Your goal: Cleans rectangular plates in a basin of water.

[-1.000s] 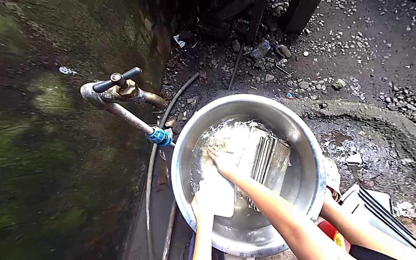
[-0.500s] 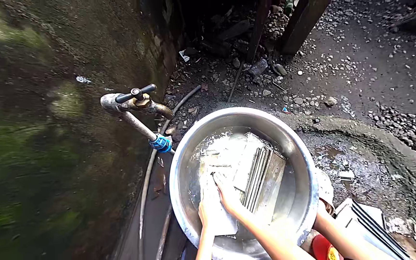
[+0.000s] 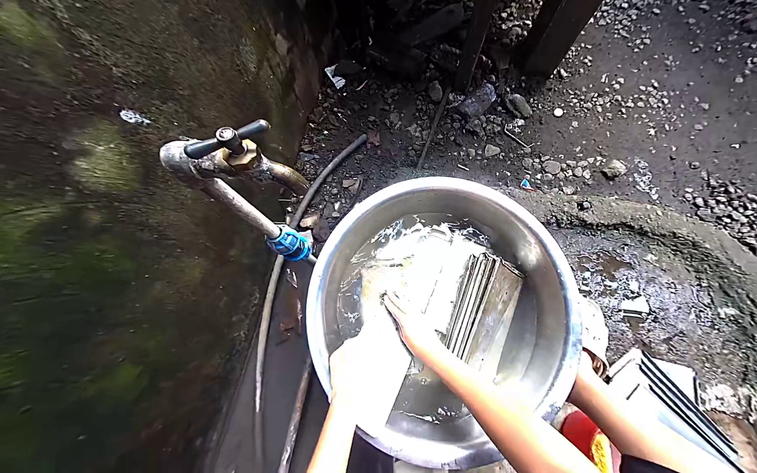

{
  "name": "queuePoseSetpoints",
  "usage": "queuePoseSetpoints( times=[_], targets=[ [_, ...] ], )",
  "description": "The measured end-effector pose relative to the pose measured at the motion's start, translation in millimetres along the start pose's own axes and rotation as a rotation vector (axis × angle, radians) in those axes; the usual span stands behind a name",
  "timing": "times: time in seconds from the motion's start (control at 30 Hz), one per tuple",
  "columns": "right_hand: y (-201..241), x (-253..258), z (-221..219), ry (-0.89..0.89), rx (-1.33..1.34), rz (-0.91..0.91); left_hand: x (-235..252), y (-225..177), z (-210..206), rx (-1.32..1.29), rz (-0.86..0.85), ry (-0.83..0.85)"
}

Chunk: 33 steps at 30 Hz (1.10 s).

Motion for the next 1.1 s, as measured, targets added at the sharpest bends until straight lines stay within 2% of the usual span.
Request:
queuePoseSetpoints(
  times=[0.03,0.13,0.2,0.37,0.57,0.67,0.73,0.8,0.9,1.0,1.1],
  targets=[
    [-1,-11,1,0.012,-0.02,-0.04,1,0,1,0.0,0.004,-0.005],
    [-4,-47,10,0.224,-0.149,-0.158,6,2,-1,-0.011,0.012,0.009],
    [-2,-49,14,0.254,-0.165,-0.185,11,4,-5,-0.025,-0.012,0.04],
    [7,-9,6,0.156,-0.11,-0.103,10,7,-4,-0.03,-0.032,0.056],
    [-5,16,15,0.212,-0.054,-0.016,7,-1,0,-0.045,0.022,0.02],
    [-10,15,17,0.105,0.015,-0.104,10,0,-5,-0.082,0.05,-0.032],
    [-4,15,18,0.097,-0.043,-0.209,8,3,-2,-0.138,0.045,-0.055],
    [2,13,21,0.139,-0.068,-0.281,0,12,1,-0.251,0.0,-0.076],
    [5,9,26,0.189,0.005,-0.303,-22,30,4,-0.56,-0.135,-0.095],
    [5,1,25,0.125,0.074,-0.303,-55,48,3,-0.958,-0.249,-0.108],
    [7,0,17,0.035,0.078,-0.368,-82,67,-24,-1.375,-0.238,-0.128]
  ],
)
Point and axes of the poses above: each hand's wrist, its own x-axis towards the middle knuckle, its own z-axis out of the back of the hand, y = z × x, the point moved 4 cm from there along x, towards the middle knuckle, and after that the axes turned 2 degrees about y, right-handed, at the moved point
